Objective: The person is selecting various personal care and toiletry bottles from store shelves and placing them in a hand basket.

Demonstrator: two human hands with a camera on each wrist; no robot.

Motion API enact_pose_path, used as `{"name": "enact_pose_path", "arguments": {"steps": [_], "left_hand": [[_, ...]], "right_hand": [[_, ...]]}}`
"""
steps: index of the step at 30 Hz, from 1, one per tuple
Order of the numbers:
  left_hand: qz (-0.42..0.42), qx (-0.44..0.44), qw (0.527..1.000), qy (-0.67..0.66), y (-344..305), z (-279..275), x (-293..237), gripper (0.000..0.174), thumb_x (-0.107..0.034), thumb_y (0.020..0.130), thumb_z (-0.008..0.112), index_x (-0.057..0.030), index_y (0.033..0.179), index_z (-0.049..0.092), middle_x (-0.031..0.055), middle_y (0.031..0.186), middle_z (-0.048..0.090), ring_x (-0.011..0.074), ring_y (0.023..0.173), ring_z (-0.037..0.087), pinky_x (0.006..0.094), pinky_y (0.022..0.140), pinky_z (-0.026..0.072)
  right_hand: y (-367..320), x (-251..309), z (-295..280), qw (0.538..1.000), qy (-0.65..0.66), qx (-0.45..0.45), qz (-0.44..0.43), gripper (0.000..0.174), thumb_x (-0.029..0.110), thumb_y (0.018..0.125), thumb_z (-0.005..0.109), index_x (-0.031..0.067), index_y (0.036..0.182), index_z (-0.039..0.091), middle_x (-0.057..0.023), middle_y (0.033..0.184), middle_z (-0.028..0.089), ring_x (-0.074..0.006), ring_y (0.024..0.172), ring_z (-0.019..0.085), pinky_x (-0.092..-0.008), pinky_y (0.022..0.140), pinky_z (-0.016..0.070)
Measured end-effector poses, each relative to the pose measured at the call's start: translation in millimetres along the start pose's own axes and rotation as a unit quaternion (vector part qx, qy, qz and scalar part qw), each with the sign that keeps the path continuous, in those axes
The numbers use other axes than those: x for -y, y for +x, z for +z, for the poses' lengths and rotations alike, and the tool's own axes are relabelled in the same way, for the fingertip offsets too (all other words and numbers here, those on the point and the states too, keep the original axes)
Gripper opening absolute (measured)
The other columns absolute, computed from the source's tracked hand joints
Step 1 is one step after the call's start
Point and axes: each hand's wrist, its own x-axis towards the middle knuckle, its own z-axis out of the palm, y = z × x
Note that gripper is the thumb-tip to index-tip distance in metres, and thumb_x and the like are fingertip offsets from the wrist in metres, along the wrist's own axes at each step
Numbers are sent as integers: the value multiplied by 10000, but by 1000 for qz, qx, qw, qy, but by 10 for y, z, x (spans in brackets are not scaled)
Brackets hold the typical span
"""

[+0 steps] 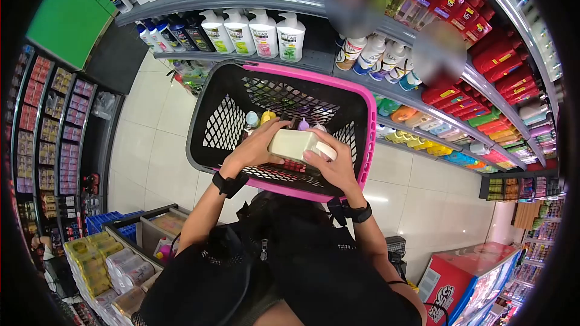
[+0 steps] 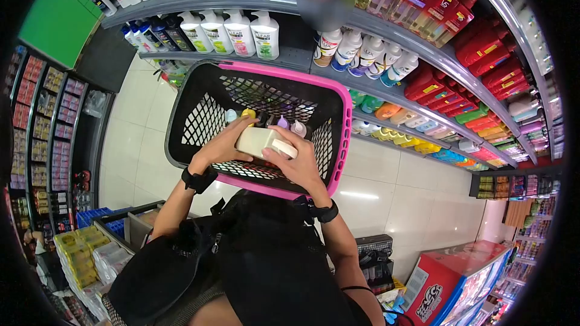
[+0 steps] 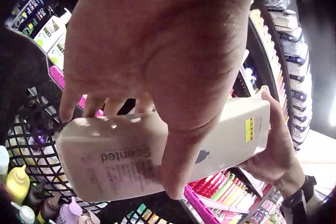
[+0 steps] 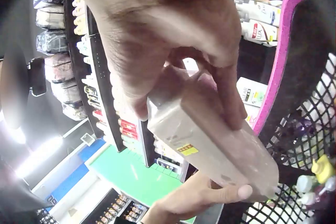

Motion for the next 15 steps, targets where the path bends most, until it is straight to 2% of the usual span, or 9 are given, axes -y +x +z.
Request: {"name": "enact_pose_path", "arguments": {"steps": [3, 6, 7, 8, 10, 12, 14, 15], "left_hand": [[-46, 14, 998, -45, 28, 174, 30, 847, -248, 737, 796, -57, 1417, 329, 210, 1405, 415, 355, 1294, 421, 393, 1060, 371], [-29, 9, 998, -46, -14, 340, 33, 846, -289, 761, 778, -64, 1432, 315, 215, 1405, 418, 342, 1289, 431, 393, 1059, 367], [-23, 10, 999, -46, -24, 381, 4, 826, -317, 784, 760, -55, 1432, 320, 218, 1365, 466, 340, 1232, 492, 394, 1029, 398], [-26, 10, 999, -46, -24, 423, -25, 826, -317, 784, 760, -55, 1432, 320, 218, 1365, 466, 340, 1232, 492, 394, 1029, 398], [-83, 60, 991, -86, -29, 460, -181, 794, -299, 794, 755, -35, 1416, 340, 216, 1308, 520, 340, 1169, 551, 382, 990, 436], [-90, 60, 990, -85, -23, 533, -229, 762, -273, 805, 746, -34, 1411, 349, 204, 1250, 569, 319, 1118, 591, 374, 953, 464], [-114, 110, 981, -116, 30, 623, -163, 727, -257, 817, 731, -44, 1406, 363, 195, 1243, 579, 297, 1122, 592, 372, 951, 463], [-84, 88, 986, -114, 31, 671, -141, 732, -351, 799, 724, -26, 1369, 397, 239, 1197, 594, 382, 1070, 604, 407, 937, 465]], "right_hand": [[0, -95, -103, 1000, -13, -2, -6, 490, 230, 770, 780, -6, 1168, 620, -148, 962, 688, -183, 850, 666, -306, 766, 524], [-39, -192, -180, 999, -45, 7, 14, 499, 240, 757, 788, -9, 1157, 623, -155, 950, 686, -215, 843, 678, -317, 758, 530], [-54, -226, -209, 999, -42, 9, 14, 499, 240, 757, 788, -9, 1157, 623, -155, 950, 686, -215, 843, 678, -317, 758, 530], [-69, -261, -235, 998, -62, 23, 20, 498, 222, 754, 789, -7, 1164, 623, -151, 987, 682, -194, 879, 666, -313, 783, 524], [-99, -316, -278, 996, -79, 41, 28, 498, 204, 752, 789, -6, 1170, 623, -146, 1023, 678, -173, 915, 655, -309, 808, 519], [-122, -365, -309, 994, -86, 54, 27, 517, 217, 732, 803, -3, 1166, 626, -157, 1037, 674, -205, 915, 668, -326, 813, 525], [-111, -416, -361, 994, -86, 62, 26, 519, 219, 728, 805, -5, 1161, 628, -162, 1044, 672, -219, 918, 671, -330, 815, 526], [-112, -436, -383, 994, -88, 67, 24, 520, 221, 724, 807, -7, 1156, 629, -168, 1050, 669, -233, 921, 674, -335, 817, 528]]}}
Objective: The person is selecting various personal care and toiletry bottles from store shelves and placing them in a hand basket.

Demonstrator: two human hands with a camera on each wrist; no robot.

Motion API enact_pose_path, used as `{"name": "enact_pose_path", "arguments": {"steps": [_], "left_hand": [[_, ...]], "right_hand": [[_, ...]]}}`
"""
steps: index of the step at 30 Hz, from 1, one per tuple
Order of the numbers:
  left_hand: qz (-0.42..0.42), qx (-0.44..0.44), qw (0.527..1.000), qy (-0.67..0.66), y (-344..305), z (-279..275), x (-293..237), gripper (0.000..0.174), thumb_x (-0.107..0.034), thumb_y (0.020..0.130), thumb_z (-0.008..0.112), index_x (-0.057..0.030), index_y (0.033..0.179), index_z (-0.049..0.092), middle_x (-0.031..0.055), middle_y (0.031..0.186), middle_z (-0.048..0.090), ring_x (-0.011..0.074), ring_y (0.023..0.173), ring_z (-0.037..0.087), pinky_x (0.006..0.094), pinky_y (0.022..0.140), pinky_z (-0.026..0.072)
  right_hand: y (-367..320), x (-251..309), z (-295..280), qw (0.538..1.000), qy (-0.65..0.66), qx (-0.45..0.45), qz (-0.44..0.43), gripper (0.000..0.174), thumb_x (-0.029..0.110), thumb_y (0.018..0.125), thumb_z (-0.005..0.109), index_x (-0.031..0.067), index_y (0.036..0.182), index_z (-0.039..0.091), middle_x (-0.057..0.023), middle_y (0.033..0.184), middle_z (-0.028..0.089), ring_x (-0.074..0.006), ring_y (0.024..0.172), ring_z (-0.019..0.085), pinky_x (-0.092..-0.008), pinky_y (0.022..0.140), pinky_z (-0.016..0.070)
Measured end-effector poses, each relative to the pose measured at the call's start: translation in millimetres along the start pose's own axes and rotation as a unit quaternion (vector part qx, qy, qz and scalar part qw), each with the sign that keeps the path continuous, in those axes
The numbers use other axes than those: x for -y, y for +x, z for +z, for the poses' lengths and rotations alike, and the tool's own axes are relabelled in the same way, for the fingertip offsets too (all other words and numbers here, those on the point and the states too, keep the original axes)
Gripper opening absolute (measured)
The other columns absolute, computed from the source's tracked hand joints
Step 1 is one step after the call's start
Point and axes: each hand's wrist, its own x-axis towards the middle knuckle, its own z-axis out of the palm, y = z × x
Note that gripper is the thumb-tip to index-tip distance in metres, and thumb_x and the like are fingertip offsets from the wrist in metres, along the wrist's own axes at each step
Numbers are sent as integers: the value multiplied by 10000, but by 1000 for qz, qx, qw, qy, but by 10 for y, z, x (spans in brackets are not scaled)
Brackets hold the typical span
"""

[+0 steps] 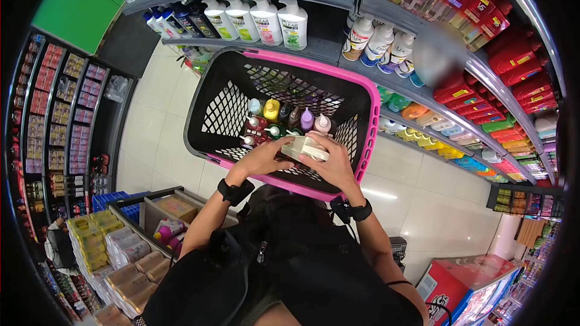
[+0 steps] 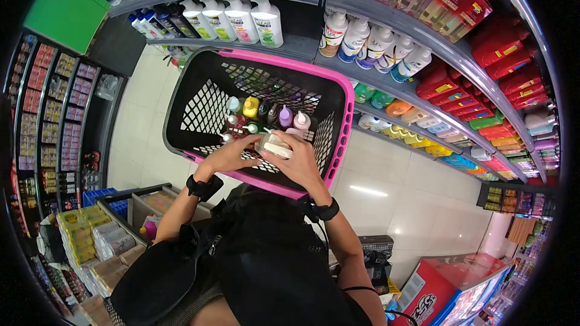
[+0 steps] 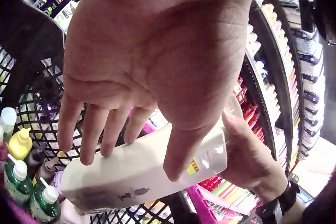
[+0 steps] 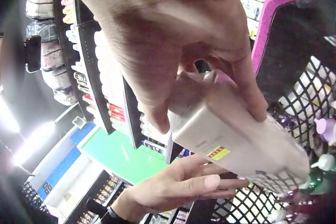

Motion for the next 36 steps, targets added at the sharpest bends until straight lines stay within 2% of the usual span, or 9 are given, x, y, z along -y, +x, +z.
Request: {"name": "enact_pose_path", "arguments": {"steps": [8, 11, 13, 19, 20, 23, 28, 33, 36], "left_hand": [[38, 12, 999, 15, 31, 120, 154, 676, -330, 809, 718, -13, 1336, 439, 228, 1220, 590, 376, 1094, 594, 413, 943, 464], [23, 52, 998, 23, 132, 36, 134, 602, -246, 839, 704, -23, 1334, 442, 185, 1219, 600, 321, 1130, 581, 385, 972, 446], [-4, 98, 995, 34, 168, -70, 114, 602, -252, 835, 707, -19, 1327, 451, 189, 1202, 613, 324, 1105, 598, 388, 952, 460], [55, 102, 993, 19, 235, -337, 269, 593, -285, 823, 714, -21, 1299, 478, 185, 1150, 639, 307, 1042, 634, 385, 893, 497], [13, 123, 992, 39, 253, -399, 314, 587, -308, 822, 712, -27, 1288, 491, 184, 1142, 642, 298, 1019, 642, 376, 887, 501], [63, 119, 991, 18, 262, -543, 552, 591, -328, 822, 712, -31, 1285, 494, 186, 1134, 644, 297, 1004, 645, 374, 884, 501], [44, 144, 989, 14, 361, -606, 892, 581, -336, 822, 703, -10, 1258, 500, 185, 1098, 656, 313, 990, 647, 375, 863, 506], [10, 226, 963, 145, 558, -658, 1172, 520, -369, 817, 672, -3, 1160, 534, 174, 957, 669, 325, 894, 647, 400, 767, 503], [28, 262, 953, 147, 673, -714, 1323, 421, -341, 807, 672, -8, 1050, 585, 163, 906, 668, 317, 870, 644, 408, 754, 495]], "right_hand": [[-72, -188, 84, 999, -17, 17, 31, 534, 250, 723, 806, -15, 1150, 626, -182, 1035, 666, -248, 919, 677, -338, 807, 530], [-59, -236, 143, 999, -23, 9, 40, 538, 253, 720, 806, -14, 1151, 625, -183, 1037, 663, -252, 914, 678, -340, 805, 529], [-27, -216, 193, 998, -27, 5, 49, 541, 252, 717, 808, -13, 1152, 625, -183, 1039, 662, -254, 911, 677, -341, 805, 529], [117, -258, 443, 996, -51, -12, 70, 550, 260, 704, 814, -1, 1151, 627, -175, 1017, 659, -273, 897, 672, -350, 804, 529], [158, -276, 485, 995, -55, -2, 77, 544, 261, 706, 811, 0, 1146, 628, -176, 1013, 658, -283, 899, 671, -351, 805, 528], [299, -322, 668, 994, -62, 16, 89, 544, 262, 712, 803, 3, 1154, 619, -185, 1014, 656, -307, 910, 667, -359, 810, 525], [583, -392, 875, 987, -89, 81, 110, 594, 299, 726, 788, -6, 1194, 583, -201, 1024, 657, -322, 921, 665, -380, 816, 520], [832, -541, 1019, 971, -74, 159, 160, 608, 343, 751, 758, -32, 1191, 570, -216, 1003, 661, -322, 923, 664, -376, 810, 518], [953, -695, 1150, 964, -106, 204, 132, 608, 368, 771, 733, -30, 1194, 550, -227, 951, 657, -336, 890, 661, -388, 773, 518]]}}
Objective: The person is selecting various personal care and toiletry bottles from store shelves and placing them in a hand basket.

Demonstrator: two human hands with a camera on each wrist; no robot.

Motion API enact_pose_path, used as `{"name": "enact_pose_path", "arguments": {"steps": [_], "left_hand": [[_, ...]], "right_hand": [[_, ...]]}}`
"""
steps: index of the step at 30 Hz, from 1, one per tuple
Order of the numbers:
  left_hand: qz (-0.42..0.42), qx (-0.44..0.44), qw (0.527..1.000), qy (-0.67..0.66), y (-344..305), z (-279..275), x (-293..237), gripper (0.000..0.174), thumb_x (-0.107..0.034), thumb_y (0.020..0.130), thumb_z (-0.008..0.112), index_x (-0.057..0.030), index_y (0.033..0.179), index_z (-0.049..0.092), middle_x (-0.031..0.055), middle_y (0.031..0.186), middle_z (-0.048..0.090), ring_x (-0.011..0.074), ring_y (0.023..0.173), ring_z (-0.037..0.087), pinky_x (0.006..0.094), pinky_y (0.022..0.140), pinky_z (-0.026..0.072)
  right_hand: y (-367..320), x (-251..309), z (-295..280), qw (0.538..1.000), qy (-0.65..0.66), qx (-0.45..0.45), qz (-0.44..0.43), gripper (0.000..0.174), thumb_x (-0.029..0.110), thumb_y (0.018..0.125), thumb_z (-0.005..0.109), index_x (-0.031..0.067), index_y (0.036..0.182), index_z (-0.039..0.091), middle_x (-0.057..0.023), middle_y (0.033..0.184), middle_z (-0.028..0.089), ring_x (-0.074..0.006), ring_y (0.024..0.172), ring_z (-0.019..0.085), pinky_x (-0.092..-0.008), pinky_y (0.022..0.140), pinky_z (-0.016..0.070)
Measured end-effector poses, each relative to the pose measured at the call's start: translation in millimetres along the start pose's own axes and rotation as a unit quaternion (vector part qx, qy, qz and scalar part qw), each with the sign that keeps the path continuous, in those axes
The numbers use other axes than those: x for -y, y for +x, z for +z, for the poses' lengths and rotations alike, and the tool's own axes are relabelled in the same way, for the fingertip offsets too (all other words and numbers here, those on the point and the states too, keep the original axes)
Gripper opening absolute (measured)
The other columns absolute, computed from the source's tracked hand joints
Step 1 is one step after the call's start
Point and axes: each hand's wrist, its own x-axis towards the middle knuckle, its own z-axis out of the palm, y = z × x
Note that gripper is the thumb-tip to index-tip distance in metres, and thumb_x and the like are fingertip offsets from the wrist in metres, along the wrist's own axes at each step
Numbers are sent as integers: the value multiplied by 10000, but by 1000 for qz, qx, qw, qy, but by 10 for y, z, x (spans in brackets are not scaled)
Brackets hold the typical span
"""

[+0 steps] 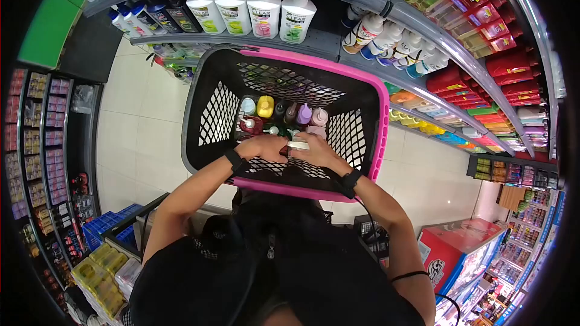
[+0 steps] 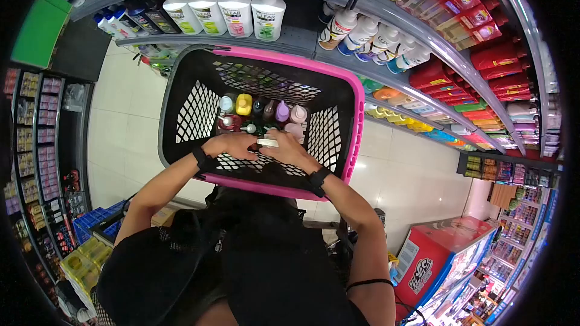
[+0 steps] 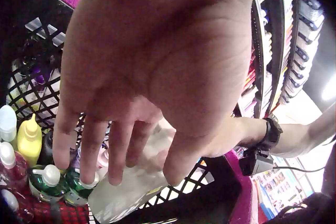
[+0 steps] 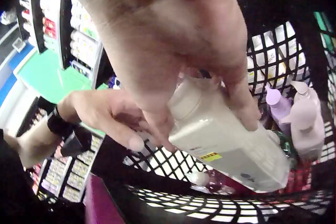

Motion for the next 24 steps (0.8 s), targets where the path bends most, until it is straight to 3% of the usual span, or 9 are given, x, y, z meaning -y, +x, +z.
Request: {"name": "enact_pose_path", "arguments": {"steps": [2, 5, 6, 13, 15, 17, 19, 20, 24], "left_hand": [[2, 28, 1000, -12, 79, -51, 86, 324, -283, 794, 677, -12, 961, 619, 156, 880, 669, 307, 839, 645, 405, 726, 490], [-37, 53, 997, -33, 253, -79, 183, 284, -227, 772, 671, -24, 967, 636, 156, 886, 672, 304, 818, 647, 403, 705, 489], [-33, 26, 999, -35, 260, -73, 237, 269, -205, 758, 637, -23, 956, 647, 159, 878, 674, 299, 796, 651, 408, 684, 487], [-79, 74, 994, -18, 475, 105, 480, 325, -214, 759, 588, -26, 1016, 654, 172, 909, 679, 299, 816, 654, 403, 697, 492], [-145, 116, 982, -20, 502, 115, 475, 387, -162, 726, 601, -62, 1096, 657, 176, 1011, 680, 297, 932, 657, 401, 784, 504], [-146, 78, 986, -30, 539, 211, 555, 363, -165, 719, 619, -41, 1056, 672, 168, 972, 689, 293, 902, 662, 393, 777, 509], [-170, 151, 974, -15, 465, 93, 419, 328, -163, 694, 664, -19, 987, 693, 155, 930, 702, 295, 865, 674, 389, 764, 518], [-187, 180, 964, -55, 575, 239, 636, 307, -173, 664, 711, -11, 925, 708, 163, 903, 706, 312, 857, 683, 401, 768, 526], [-189, 119, 975, 5, 555, 314, 760, 302, -211, 689, 682, -46, 939, 713, 208, 947, 689, 329, 924, 674, 433, 810, 521]], "right_hand": [[118, -84, 36, 1000, -6, 14, 5, 596, 373, 774, 729, -28, 1181, 556, -228, 943, 655, -340, 888, 660, -392, 772, 517], [231, -237, 135, 999, -21, 26, 23, 581, 375, 780, 722, -18, 1176, 560, -224, 955, 657, -350, 889, 655, -402, 770, 514], [281, -290, 190, 999, -13, 20, 43, 584, 365, 766, 732, -24, 1168, 565, -232, 985, 656, -368, 926, 645, -412, 798, 509], [456, -574, 457, 995, -58, 55, 64, 695, 451, 735, 733, 12, 1239, 540, -209, 1105, 648, -379, 1064, 589, -444, 934, 440], [505, -665, 506, 995, -26, 69, 65, 627, 396, 765, 720, 25, 1237, 537, -210, 1119, 638, -390, 1084, 573, -454, 965, 421], [595, -912, 656, 996, -12, 87, 19, 606, 353, 772, 730, 44, 1244, 510, -218, 1214, 550, -381, 1149, 535, -441, 955, 448], [619, -836, 692, 992, -30, 118, 40, 620, 342, 785, 727, 62, 1278, 478, -217, 1268, 476, -395, 1179, 500, -448, 983, 431], [678, -849, 761, 991, -56, 121, 31, 617, 332, 792, 723, 82, 1293, 464, -215, 1272, 451, -408, 1165, 505, -464, 979, 437], [849, -927, 879, 988, -67, 137, 23, 602, 261, 786, 726, 98, 1301, 459, -203, 1282, 455, -404, 1145, 523, -471, 959, 448]]}}
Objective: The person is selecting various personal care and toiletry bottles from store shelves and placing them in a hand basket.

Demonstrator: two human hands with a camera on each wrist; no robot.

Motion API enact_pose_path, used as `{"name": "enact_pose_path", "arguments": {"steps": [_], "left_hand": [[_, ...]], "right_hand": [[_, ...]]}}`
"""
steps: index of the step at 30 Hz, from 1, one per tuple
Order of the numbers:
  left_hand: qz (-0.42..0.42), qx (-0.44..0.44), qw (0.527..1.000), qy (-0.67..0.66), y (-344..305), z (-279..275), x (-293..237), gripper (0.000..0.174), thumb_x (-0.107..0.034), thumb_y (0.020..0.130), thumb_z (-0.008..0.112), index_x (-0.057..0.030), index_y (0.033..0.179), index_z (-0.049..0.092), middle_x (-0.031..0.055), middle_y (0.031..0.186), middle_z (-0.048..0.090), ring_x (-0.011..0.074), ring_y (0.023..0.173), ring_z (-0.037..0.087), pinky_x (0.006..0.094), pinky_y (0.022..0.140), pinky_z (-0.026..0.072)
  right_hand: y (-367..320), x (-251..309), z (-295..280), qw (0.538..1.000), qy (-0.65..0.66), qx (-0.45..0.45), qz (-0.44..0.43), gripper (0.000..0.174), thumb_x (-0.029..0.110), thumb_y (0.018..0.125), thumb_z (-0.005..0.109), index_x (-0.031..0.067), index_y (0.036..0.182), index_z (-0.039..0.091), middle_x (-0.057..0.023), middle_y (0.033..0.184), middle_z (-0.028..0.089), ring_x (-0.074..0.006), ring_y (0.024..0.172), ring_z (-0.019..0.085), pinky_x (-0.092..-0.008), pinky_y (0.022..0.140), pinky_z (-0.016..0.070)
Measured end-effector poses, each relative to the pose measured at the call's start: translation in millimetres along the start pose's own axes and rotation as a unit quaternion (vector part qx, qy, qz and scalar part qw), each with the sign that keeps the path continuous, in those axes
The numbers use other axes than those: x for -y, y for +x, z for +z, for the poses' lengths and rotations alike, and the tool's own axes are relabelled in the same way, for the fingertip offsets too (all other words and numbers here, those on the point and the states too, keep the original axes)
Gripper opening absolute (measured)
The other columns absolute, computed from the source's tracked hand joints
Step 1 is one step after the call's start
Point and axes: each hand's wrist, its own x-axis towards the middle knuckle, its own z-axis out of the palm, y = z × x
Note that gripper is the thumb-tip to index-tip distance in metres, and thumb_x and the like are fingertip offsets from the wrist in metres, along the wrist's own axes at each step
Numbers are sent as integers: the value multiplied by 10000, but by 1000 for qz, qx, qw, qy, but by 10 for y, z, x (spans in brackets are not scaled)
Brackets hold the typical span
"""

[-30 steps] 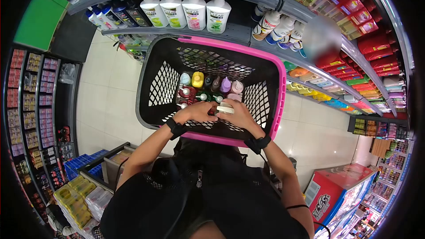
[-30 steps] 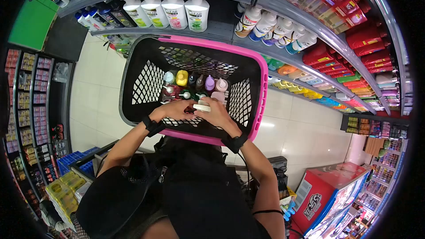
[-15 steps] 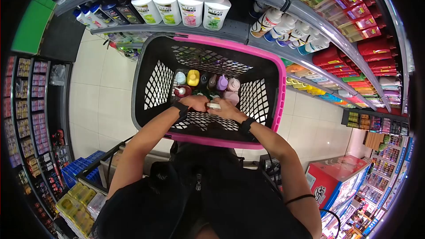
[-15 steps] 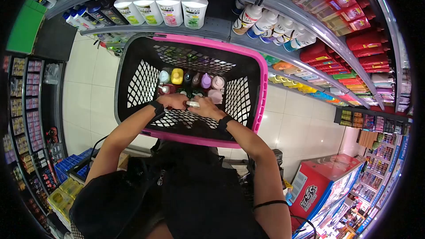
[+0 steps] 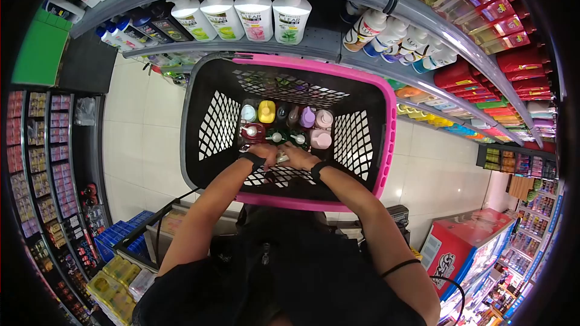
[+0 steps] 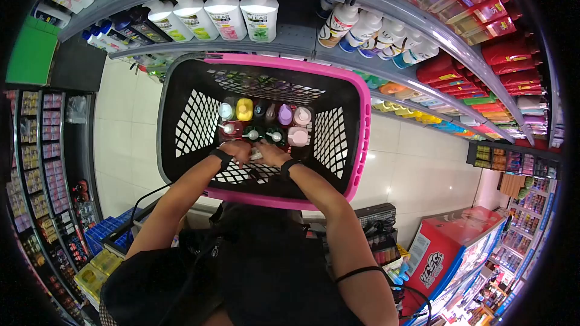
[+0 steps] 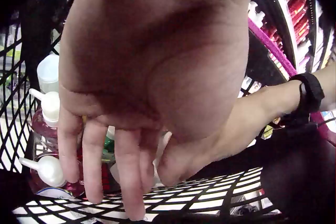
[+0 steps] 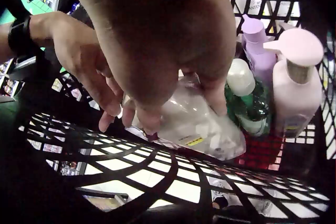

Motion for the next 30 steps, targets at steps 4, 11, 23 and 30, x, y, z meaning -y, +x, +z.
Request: {"name": "enact_pose_path", "arguments": {"steps": [4, 11, 23, 30], "left_hand": [[41, -74, 996, 6, 66, 153, 120, 361, -294, 741, 630, -103, 1039, 698, 188, 1055, 671, 327, 1011, 643, 421, 855, 508], [46, -33, 997, -43, 77, 164, 138, 472, -403, 746, 691, -182, 1162, 667, 101, 1140, 667, 300, 1064, 617, 395, 928, 469], [5, 58, 996, -74, -33, 17, 111, 395, -335, 825, 609, -64, 1105, 674, 84, 920, 708, 193, 814, 666, 348, 727, 496], [103, -9, 977, -187, -385, -211, 285, 329, -262, 885, 590, 8, 1065, 646, 99, 944, 698, 172, 817, 670, 319, 750, 505]], "right_hand": [[61, -106, 81, 1000, -7, -21, -4, 619, 200, 750, 745, 116, 1298, 470, -199, 1289, 472, -397, 1116, 548, -449, 947, 463], [93, -227, 214, 995, -70, -9, 63, 627, 143, 749, 724, 86, 1315, 461, -189, 1344, 448, -382, 1151, 536, -439, 964, 464], [52, -216, 153, 998, -39, -6, 53, 681, 220, 684, 772, 78, 1299, 515, -183, 1277, 536, -343, 1152, 550, -410, 978, 456], [-221, -128, -311, 996, 57, -49, 50, 446, 297, 783, 704, 65, 1158, 636, -171, 1086, 671, -310, 1038, 632, -377, 906, 485]]}}
